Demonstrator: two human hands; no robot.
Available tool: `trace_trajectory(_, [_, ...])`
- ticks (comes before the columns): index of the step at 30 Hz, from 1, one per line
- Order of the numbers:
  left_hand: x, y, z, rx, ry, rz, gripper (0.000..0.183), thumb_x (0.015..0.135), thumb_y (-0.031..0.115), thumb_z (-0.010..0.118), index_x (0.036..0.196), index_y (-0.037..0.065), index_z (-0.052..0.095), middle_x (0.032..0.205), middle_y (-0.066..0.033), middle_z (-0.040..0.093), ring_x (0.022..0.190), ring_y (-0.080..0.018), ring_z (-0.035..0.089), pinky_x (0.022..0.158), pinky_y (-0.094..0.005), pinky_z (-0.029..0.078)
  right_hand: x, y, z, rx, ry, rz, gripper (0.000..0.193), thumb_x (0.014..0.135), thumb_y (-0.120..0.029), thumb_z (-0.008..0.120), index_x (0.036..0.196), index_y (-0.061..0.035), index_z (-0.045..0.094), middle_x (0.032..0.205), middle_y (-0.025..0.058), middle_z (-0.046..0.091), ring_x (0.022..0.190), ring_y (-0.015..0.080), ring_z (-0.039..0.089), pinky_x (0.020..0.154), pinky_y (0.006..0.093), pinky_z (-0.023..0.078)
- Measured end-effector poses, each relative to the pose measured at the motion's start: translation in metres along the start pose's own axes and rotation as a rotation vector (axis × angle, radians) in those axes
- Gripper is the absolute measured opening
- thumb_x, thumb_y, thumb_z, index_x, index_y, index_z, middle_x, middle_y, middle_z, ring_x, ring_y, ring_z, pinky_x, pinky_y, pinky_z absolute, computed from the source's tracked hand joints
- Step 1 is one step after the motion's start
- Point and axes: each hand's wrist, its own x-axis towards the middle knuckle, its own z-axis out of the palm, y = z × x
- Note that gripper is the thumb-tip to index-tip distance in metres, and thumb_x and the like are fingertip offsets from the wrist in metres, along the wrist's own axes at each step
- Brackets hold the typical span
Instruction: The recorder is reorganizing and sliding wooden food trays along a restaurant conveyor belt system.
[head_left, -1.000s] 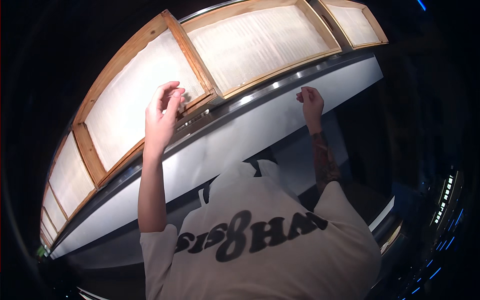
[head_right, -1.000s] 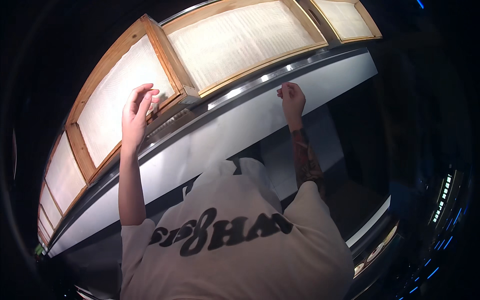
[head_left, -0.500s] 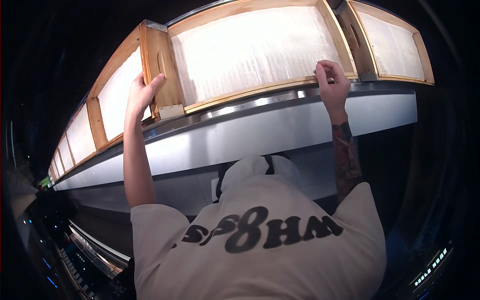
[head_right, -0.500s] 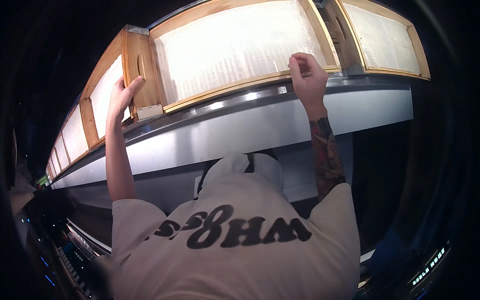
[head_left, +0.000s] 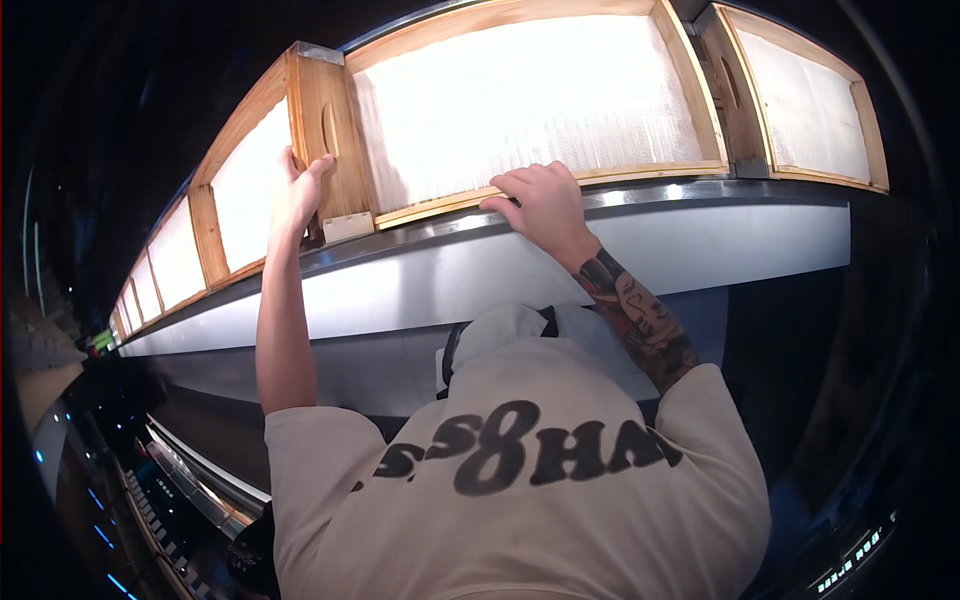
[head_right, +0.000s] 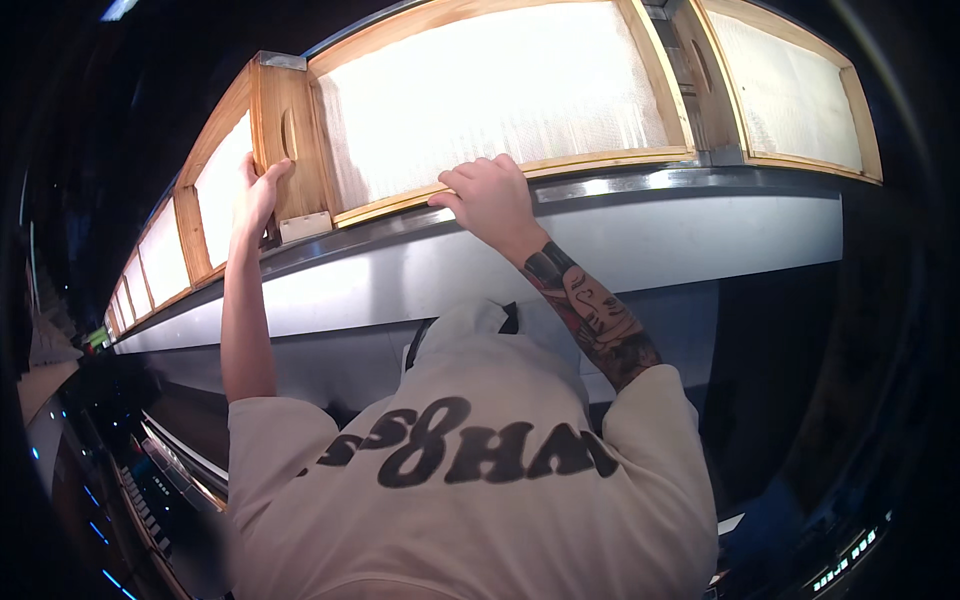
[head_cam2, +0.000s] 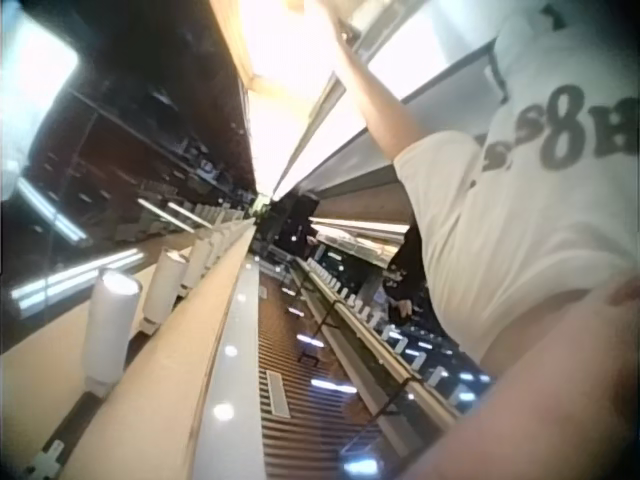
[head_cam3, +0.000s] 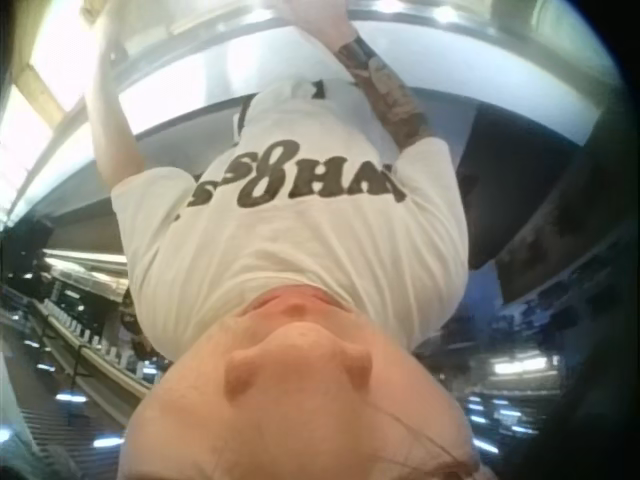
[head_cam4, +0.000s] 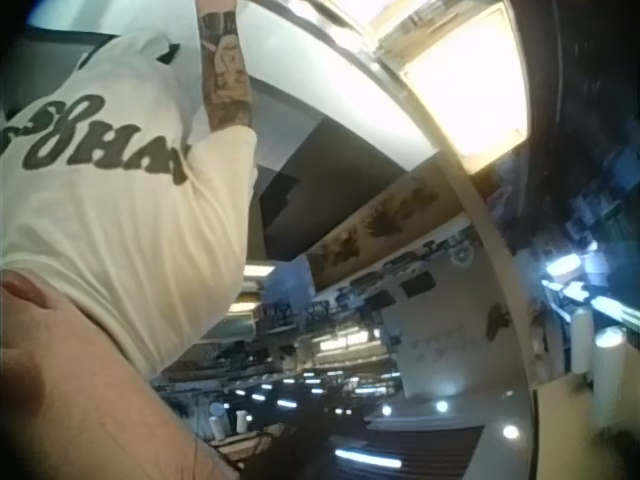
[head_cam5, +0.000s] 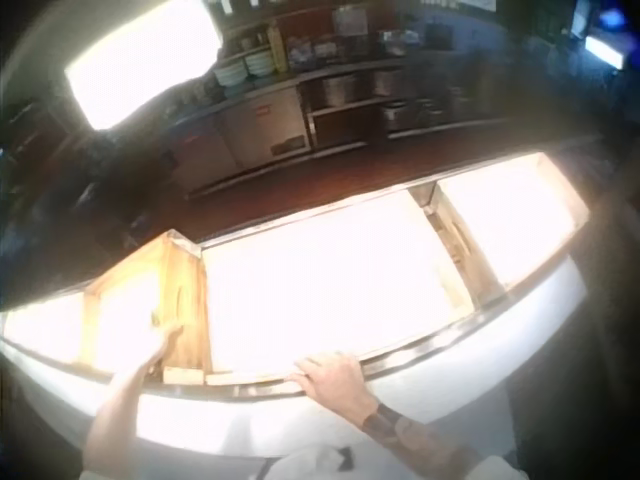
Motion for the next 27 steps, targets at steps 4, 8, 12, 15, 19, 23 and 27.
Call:
trace_trajectory(4, [-0.001, -0.004, -0.005, -0.020, 0.024, 0.047, 0.049, 0.077, 0.021, 0.059, 0.115, -0.006, 0.042, 0.098, -0.0203, 0.058, 0.087, -0.0245, 0.059, 0.077, -0.0325, 0.047, -0.003, 0.001, 0.007, 0.029, 0.051, -0.017, 0.023, 0.069, -0.033, 0.070, 0.077, -0.0114, 0.065, 0.074, -0.0022, 0.064, 0.070, 0.0128, 0.058, 0.068, 0.0277, 0.039])
trace_trajectory(8, [0.000, -0.005, -0.006, -0.031, 0.014, 0.085, 0.045, 0.077, 0.021, 0.059, 0.111, -0.005, 0.047, 0.093, -0.0189, 0.060, 0.084, -0.0231, 0.060, 0.075, -0.0320, 0.047, -0.010, 0.014, -0.007, -0.009, 0.065, -0.002, 0.024, 0.068, -0.033, 0.071, 0.076, -0.0111, 0.066, 0.072, -0.0016, 0.064, 0.068, 0.0131, 0.058, 0.067, 0.0277, 0.039])
trace_trajectory(12, [0.000, -0.009, -0.009, -0.061, 0.005, 0.142, 0.044, 0.077, 0.022, 0.059, 0.108, -0.007, 0.048, 0.087, -0.0186, 0.061, 0.080, -0.0237, 0.061, 0.073, -0.0323, 0.047, -0.013, 0.027, -0.018, -0.010, 0.080, 0.000, 0.025, 0.067, -0.034, 0.072, 0.075, -0.0105, 0.066, 0.070, -0.0008, 0.064, 0.065, 0.0140, 0.058, 0.066, 0.0282, 0.039])
trace_trajectory(15, [0.004, -0.007, -0.003, -0.007, 0.038, 0.187, 0.044, 0.077, 0.022, 0.059, 0.107, -0.008, 0.048, 0.085, -0.0186, 0.061, 0.078, -0.0243, 0.061, 0.072, -0.0331, 0.047, -0.014, 0.029, -0.035, 0.019, 0.030, 0.017, 0.026, 0.067, -0.035, 0.071, 0.075, -0.0102, 0.066, 0.071, -0.0007, 0.063, 0.068, 0.0145, 0.058, 0.066, 0.0293, 0.038])
trace_trajectory(19, [0.005, -0.003, 0.013, 0.224, 0.035, 0.153, 0.041, 0.078, 0.025, 0.058, 0.101, -0.008, 0.049, 0.076, -0.0187, 0.059, 0.076, -0.0269, 0.060, 0.070, -0.0356, 0.045, -0.019, 0.045, -0.047, -0.041, 0.040, 0.039, 0.028, 0.067, -0.035, 0.071, 0.076, -0.0098, 0.066, 0.072, -0.0005, 0.064, 0.068, 0.0142, 0.057, 0.066, 0.0291, 0.037])
trace_trajectory(23, [0.005, -0.013, 0.031, 0.284, 0.028, 0.111, 0.043, 0.080, 0.029, 0.057, 0.101, -0.007, 0.047, 0.076, -0.0196, 0.059, 0.079, -0.0331, 0.059, 0.073, -0.0405, 0.044, -0.018, 0.047, -0.047, -0.036, 0.032, 0.029, 0.028, 0.067, -0.036, 0.071, 0.077, -0.0095, 0.066, 0.073, -0.0002, 0.064, 0.068, 0.0142, 0.057, 0.066, 0.0291, 0.036])
trace_trajectory(27, [0.005, -0.019, 0.050, 0.415, 0.026, 0.119, 0.043, 0.082, 0.030, 0.056, 0.103, -0.005, 0.045, 0.082, -0.0225, 0.060, 0.084, -0.0367, 0.059, 0.076, -0.0431, 0.044, -0.017, 0.045, -0.048, -0.023, 0.010, 0.057, 0.028, 0.067, -0.036, 0.071, 0.076, -0.0093, 0.065, 0.073, 0.0001, 0.064, 0.069, 0.0145, 0.057, 0.066, 0.0295, 0.036])
